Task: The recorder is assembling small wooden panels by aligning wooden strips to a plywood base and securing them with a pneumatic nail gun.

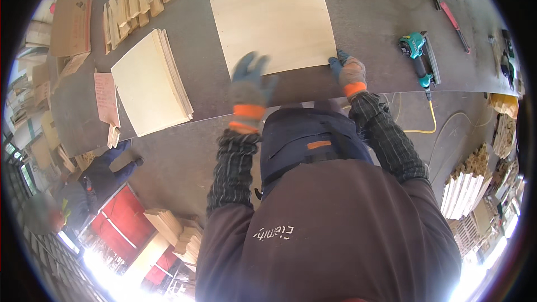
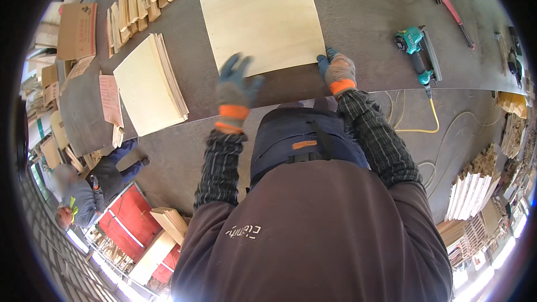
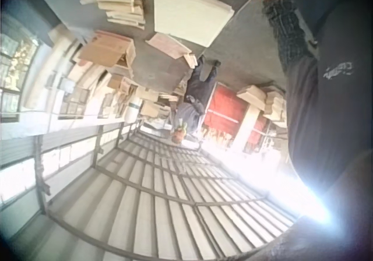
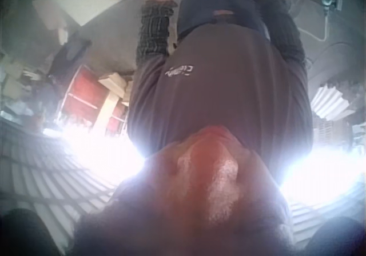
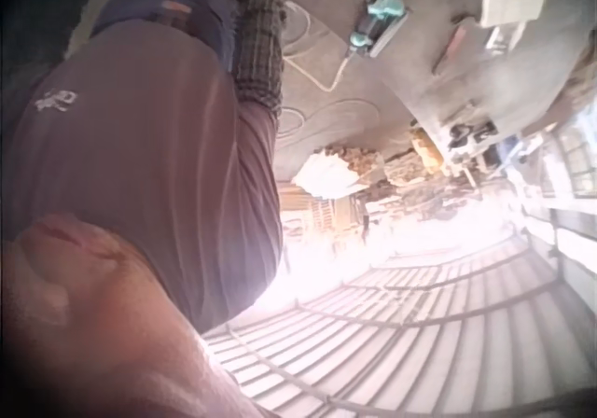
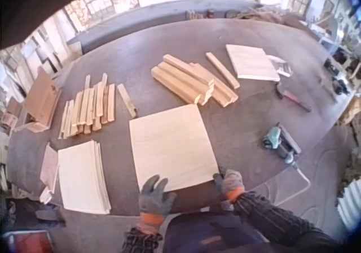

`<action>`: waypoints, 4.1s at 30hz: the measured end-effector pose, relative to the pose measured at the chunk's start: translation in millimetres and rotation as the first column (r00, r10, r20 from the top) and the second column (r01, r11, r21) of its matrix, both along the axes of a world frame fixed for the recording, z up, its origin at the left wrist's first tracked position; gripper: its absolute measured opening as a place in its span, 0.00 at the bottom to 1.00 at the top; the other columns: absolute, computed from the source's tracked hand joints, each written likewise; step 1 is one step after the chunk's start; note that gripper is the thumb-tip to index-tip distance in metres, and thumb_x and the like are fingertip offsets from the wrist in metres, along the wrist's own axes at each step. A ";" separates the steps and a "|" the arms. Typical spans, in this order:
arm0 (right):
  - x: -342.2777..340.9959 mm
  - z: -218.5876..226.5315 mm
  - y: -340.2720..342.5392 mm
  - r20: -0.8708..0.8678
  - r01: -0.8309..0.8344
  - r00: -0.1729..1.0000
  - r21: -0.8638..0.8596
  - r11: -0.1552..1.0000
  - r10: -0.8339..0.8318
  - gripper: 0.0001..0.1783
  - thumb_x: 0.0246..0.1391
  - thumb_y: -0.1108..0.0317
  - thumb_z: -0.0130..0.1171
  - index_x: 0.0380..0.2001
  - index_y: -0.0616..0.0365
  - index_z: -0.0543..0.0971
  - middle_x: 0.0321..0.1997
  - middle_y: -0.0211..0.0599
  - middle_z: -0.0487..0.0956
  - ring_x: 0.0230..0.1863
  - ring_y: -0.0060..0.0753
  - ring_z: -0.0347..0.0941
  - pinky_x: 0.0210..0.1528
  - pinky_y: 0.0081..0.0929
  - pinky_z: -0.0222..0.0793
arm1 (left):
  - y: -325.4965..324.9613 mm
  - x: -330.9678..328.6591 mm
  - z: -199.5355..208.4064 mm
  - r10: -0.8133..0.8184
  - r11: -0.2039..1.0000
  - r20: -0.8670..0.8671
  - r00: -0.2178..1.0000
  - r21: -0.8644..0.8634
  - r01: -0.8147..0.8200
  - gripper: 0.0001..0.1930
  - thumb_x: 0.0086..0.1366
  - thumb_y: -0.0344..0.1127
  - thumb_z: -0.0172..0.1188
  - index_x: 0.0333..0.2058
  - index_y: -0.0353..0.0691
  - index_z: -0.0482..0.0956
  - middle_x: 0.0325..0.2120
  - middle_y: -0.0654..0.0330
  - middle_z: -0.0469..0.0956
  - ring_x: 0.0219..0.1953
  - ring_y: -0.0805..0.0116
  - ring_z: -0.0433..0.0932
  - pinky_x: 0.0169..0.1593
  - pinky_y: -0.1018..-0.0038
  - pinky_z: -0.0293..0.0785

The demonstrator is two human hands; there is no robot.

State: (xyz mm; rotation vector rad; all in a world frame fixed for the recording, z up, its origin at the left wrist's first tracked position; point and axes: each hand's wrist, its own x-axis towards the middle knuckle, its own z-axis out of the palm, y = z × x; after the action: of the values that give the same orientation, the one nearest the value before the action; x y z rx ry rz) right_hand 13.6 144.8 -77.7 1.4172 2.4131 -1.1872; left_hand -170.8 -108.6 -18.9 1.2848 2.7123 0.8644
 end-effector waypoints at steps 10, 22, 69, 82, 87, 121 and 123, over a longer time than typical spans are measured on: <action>7.9 13.0 -1.6 -0.078 0.065 0.994 -0.121 0.991 -0.075 0.28 0.65 0.54 0.60 0.63 0.59 0.81 0.60 0.52 0.84 0.63 0.54 0.80 0.66 0.40 0.74 | 88.7 25.6 -48.0 -0.333 0.943 -0.054 0.941 -0.036 0.331 0.17 0.57 0.44 0.75 0.46 0.51 0.90 0.63 0.56 0.78 0.68 0.46 0.71 0.73 0.41 0.62; 175.8 18.6 187.7 0.225 -0.187 0.973 0.675 0.714 0.042 0.48 0.56 0.59 0.68 0.77 0.51 0.60 0.66 0.58 0.77 0.66 0.62 0.75 0.66 0.50 0.73 | 90.2 25.5 -47.3 -0.350 0.937 -0.069 0.934 -0.037 0.348 0.15 0.58 0.41 0.73 0.44 0.47 0.90 0.61 0.55 0.78 0.66 0.45 0.71 0.71 0.40 0.63; 64.6 127.3 15.5 -0.250 -0.017 0.959 -0.521 0.853 -0.133 0.14 0.65 0.71 0.62 0.52 0.56 0.82 0.28 0.20 0.76 0.24 0.15 0.70 0.24 0.20 0.63 | 67.0 17.7 -36.6 -0.291 0.945 -0.016 0.957 -0.162 0.285 0.20 0.62 0.48 0.71 0.51 0.51 0.87 0.65 0.54 0.75 0.72 0.46 0.66 0.77 0.45 0.55; -64.8 134.2 -66.4 -0.266 -0.535 0.842 -0.305 0.788 0.468 0.17 0.59 0.58 0.64 0.43 0.60 0.86 0.35 0.45 0.87 0.39 0.31 0.82 0.46 0.36 0.76 | -84.3 -60.3 -67.4 0.073 0.996 0.101 0.992 0.034 -0.077 0.11 0.61 0.34 0.72 0.43 0.46 0.87 0.43 0.57 0.87 0.42 0.50 0.86 0.46 0.60 0.83; -106.3 121.9 -95.1 -0.215 -0.551 0.834 -0.360 0.753 0.508 0.19 0.57 0.57 0.63 0.44 0.59 0.86 0.33 0.45 0.86 0.36 0.33 0.79 0.45 0.38 0.75 | -84.7 -61.8 -75.3 0.070 0.995 0.088 0.994 0.063 -0.076 0.09 0.59 0.33 0.74 0.39 0.45 0.86 0.39 0.57 0.88 0.41 0.50 0.86 0.44 0.60 0.84; -35.9 112.9 -29.4 -0.064 -0.532 0.845 -0.202 0.822 0.531 0.12 0.58 0.64 0.67 0.39 0.62 0.85 0.27 0.38 0.83 0.29 0.23 0.76 0.34 0.33 0.75 | -84.3 -59.7 -68.3 0.067 0.986 0.178 0.982 0.136 -0.092 0.07 0.60 0.34 0.72 0.38 0.43 0.87 0.38 0.57 0.87 0.40 0.51 0.86 0.45 0.60 0.83; -24.9 110.1 -21.0 -0.158 -0.490 0.871 -0.304 0.817 0.465 0.11 0.59 0.65 0.67 0.38 0.62 0.85 0.27 0.38 0.83 0.28 0.23 0.76 0.34 0.33 0.75 | -83.7 -59.3 -67.4 0.066 0.986 0.172 0.983 0.139 -0.090 0.08 0.60 0.34 0.72 0.38 0.43 0.87 0.38 0.57 0.88 0.40 0.51 0.86 0.45 0.60 0.83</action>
State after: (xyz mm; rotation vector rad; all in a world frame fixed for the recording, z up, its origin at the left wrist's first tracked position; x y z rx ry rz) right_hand -11.3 123.8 32.4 0.6200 2.2638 -1.4319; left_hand -230.1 -192.3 -86.3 1.0776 2.6257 1.1433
